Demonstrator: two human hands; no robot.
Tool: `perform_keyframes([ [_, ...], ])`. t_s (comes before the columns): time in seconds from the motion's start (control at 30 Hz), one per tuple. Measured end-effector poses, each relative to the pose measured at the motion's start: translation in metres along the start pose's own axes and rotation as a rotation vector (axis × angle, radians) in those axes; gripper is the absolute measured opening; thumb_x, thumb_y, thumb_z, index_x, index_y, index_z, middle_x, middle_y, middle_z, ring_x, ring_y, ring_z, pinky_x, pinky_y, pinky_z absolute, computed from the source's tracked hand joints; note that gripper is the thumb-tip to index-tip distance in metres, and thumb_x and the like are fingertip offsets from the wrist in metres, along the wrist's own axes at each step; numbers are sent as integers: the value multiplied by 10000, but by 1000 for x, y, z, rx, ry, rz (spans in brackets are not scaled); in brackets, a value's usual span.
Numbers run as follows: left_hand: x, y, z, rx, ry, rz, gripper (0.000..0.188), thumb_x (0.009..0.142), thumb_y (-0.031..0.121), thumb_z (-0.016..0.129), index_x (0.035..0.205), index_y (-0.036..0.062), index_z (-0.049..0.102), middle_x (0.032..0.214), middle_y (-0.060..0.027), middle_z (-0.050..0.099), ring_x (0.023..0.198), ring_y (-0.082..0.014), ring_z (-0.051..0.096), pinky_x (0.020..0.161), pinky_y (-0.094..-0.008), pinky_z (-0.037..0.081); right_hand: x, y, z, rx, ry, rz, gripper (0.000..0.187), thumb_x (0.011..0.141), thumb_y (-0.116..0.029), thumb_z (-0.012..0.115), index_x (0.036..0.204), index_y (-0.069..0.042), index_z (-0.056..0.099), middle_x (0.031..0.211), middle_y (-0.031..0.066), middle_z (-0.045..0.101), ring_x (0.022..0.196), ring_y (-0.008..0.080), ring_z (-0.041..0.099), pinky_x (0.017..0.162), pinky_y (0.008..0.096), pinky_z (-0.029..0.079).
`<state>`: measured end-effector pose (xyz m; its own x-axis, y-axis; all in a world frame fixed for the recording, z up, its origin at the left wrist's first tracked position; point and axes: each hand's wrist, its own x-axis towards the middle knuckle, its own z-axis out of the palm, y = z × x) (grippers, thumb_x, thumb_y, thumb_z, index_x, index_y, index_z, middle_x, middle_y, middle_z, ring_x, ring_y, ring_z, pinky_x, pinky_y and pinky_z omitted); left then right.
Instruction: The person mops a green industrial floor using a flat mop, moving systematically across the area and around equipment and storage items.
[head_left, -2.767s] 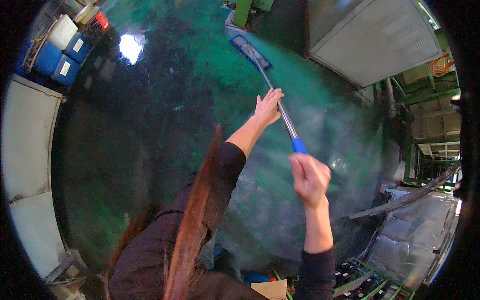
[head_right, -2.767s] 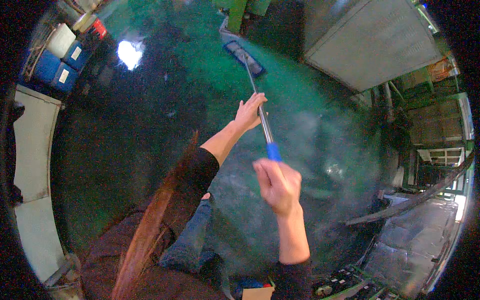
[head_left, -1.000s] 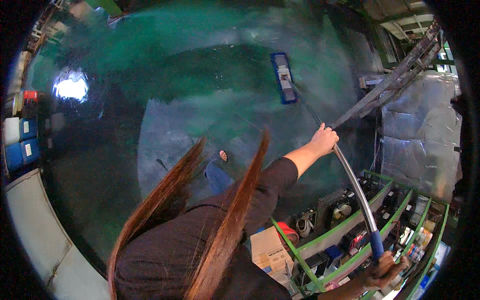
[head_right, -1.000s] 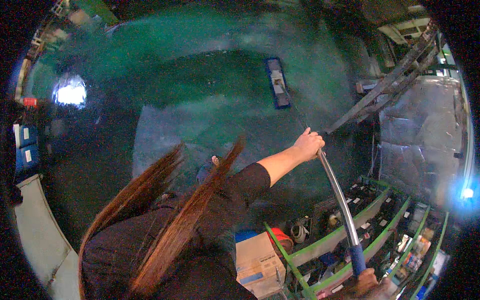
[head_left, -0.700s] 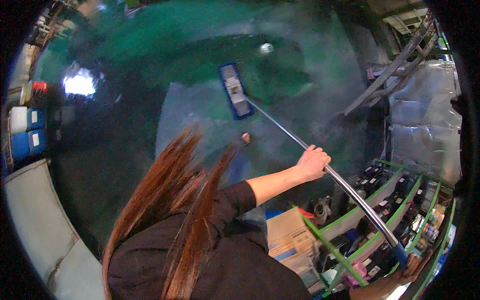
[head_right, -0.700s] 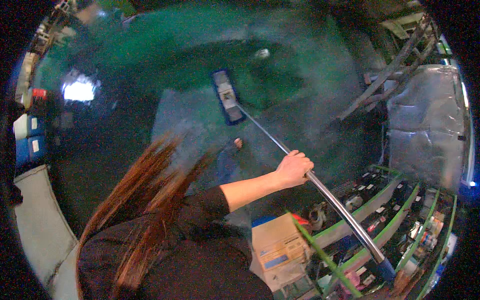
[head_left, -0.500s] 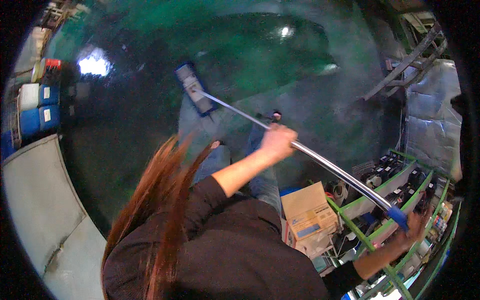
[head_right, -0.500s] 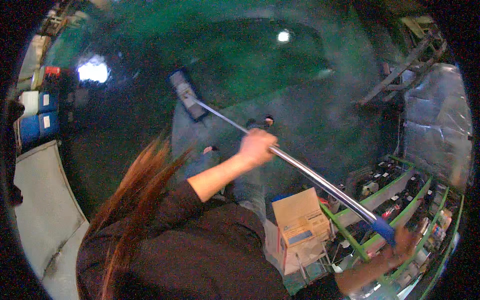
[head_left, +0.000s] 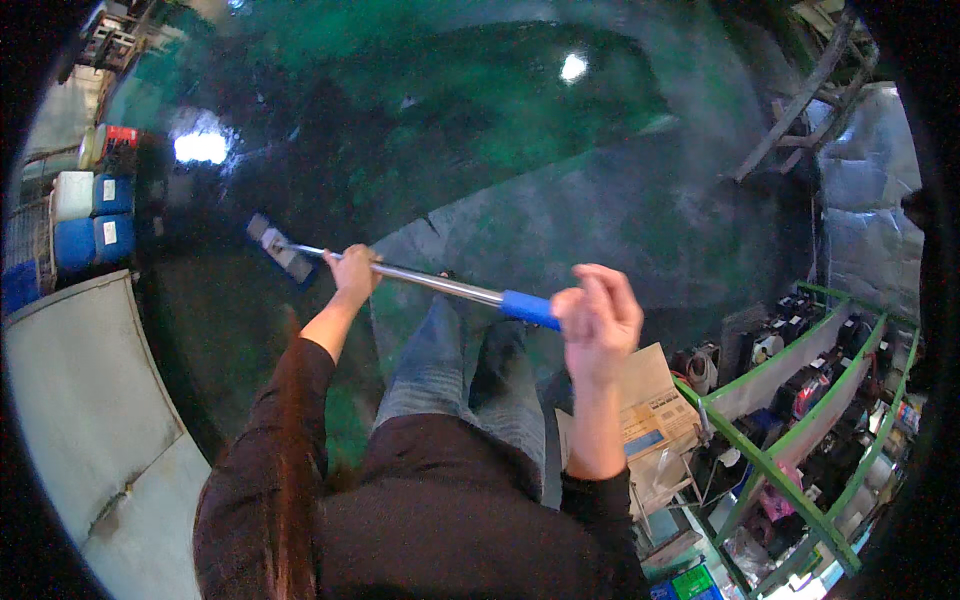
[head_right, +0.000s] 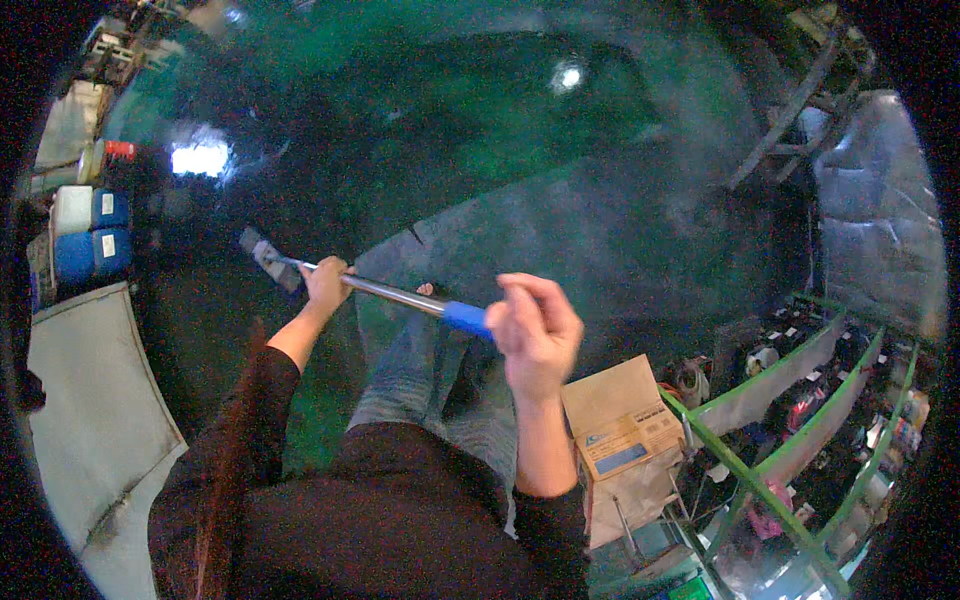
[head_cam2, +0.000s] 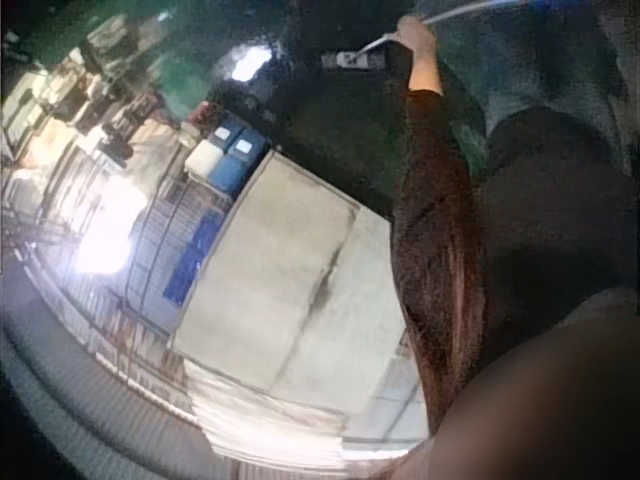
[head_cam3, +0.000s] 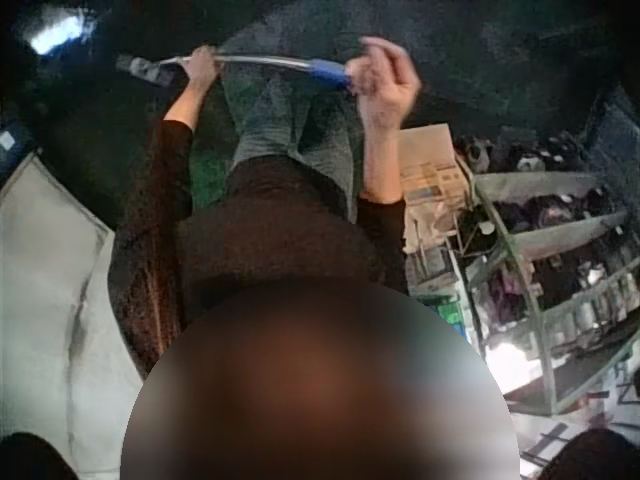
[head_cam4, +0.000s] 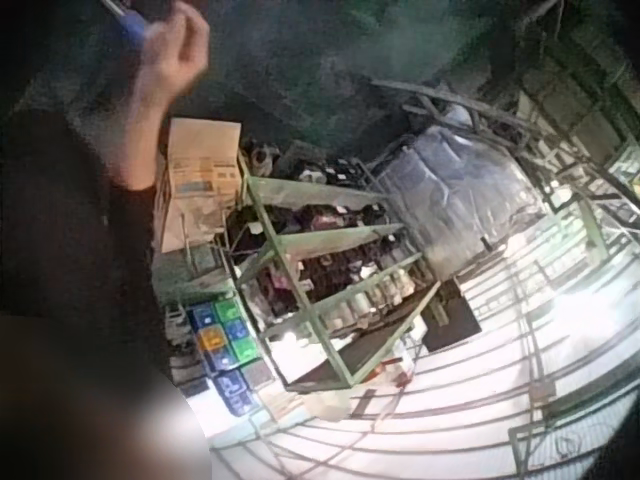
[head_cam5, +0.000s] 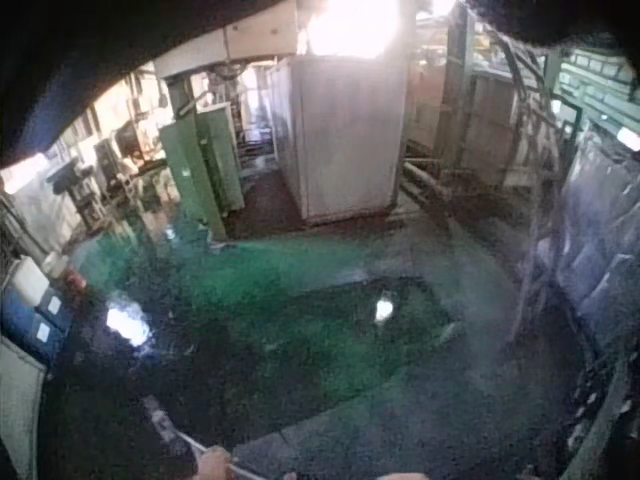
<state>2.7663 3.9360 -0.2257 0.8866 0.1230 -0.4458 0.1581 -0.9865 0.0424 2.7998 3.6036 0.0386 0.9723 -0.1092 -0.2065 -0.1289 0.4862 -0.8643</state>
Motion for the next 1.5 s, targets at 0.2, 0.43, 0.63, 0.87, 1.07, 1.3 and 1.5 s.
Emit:
perform_keyframes([
  [0.2, -7, 178, -25, -117, 165, 424, 203, 597, 233, 739, 782, 202, 660, 929, 28, 570, 1048, -176, 513, 960, -724, 156, -53, -119, -122, -183, 141, -318, 174, 937, -135, 453, 1008, -1, 539, 459, -63, 298, 382, 42, 261, 458, 240, 265],
  [0.43, -39, 419, -51, -205, 88, 773, 164, 627, 269, 701, 729, 185, 604, 849, 4, 554, 940, -211, 567, 950, -708, 189, -180, -217, -256, -505, 587, -653, 186, 935, -148, 411, 998, 18, 467, 431, -58, 290, 362, 49, 269, 435, 243, 270],
  [0.63, -105, 631, -40, -413, 78, 1075, 156, 640, 262, 698, 728, 180, 599, 796, -5, 524, 948, -185, 553, 952, -703, 187, -271, -303, -290, -560, 614, -811, 297, 932, -157, 421, 1154, 6, 531, 506, -60, 187, 470, 65, 221, 560, 248, 259],
  [0.87, -115, 752, 0, -599, 76, 1232, 144, 688, 192, 667, 764, 113, 574, 823, -38, 567, 986, -232, 539, 933, -646, 308, -257, -258, -293, -964, 507, -728, 189, 903, -116, 448, 1021, 15, 516, 470, -23, 337, 396, 77, 276, 524, 280, 309],
  [1.07, -156, 719, -2, -666, 58, 1270, 134, 679, 155, 655, 763, 110, 560, 826, -35, 573, 975, -233, 540, 952, -541, 351, -305, -272, -288, -1033, 858, -823, 340, 893, -157, 424, 1172, 37, 401, 448, -33, 319, 431, 98, 328, 559, 288, 342],
  [1.3, -259, 487, -24, -875, 39, 1261, 196, 638, 169, 685, 769, 99, 557, 808, -60, 573, 902, -261, 548, 886, -425, 395, -440, -333, -212, -580, 265, -576, 309, 900, -147, 464, 1163, 14, 486, 592, -6, 473, 512, 151, 426, 630, 291, 431],
  [1.5, -292, 235, 10, -782, 228, 922, 230, 722, 250, 656, 656, 90, 505, 672, -91, 534, 734, -304, 547, 688, -427, 412, -403, -249, -162, -678, 590, -327, 626, 824, -342, 606, 1303, -16, 372, 624, -18, 453, 613, 110, 493, 600, 279, 450],
])
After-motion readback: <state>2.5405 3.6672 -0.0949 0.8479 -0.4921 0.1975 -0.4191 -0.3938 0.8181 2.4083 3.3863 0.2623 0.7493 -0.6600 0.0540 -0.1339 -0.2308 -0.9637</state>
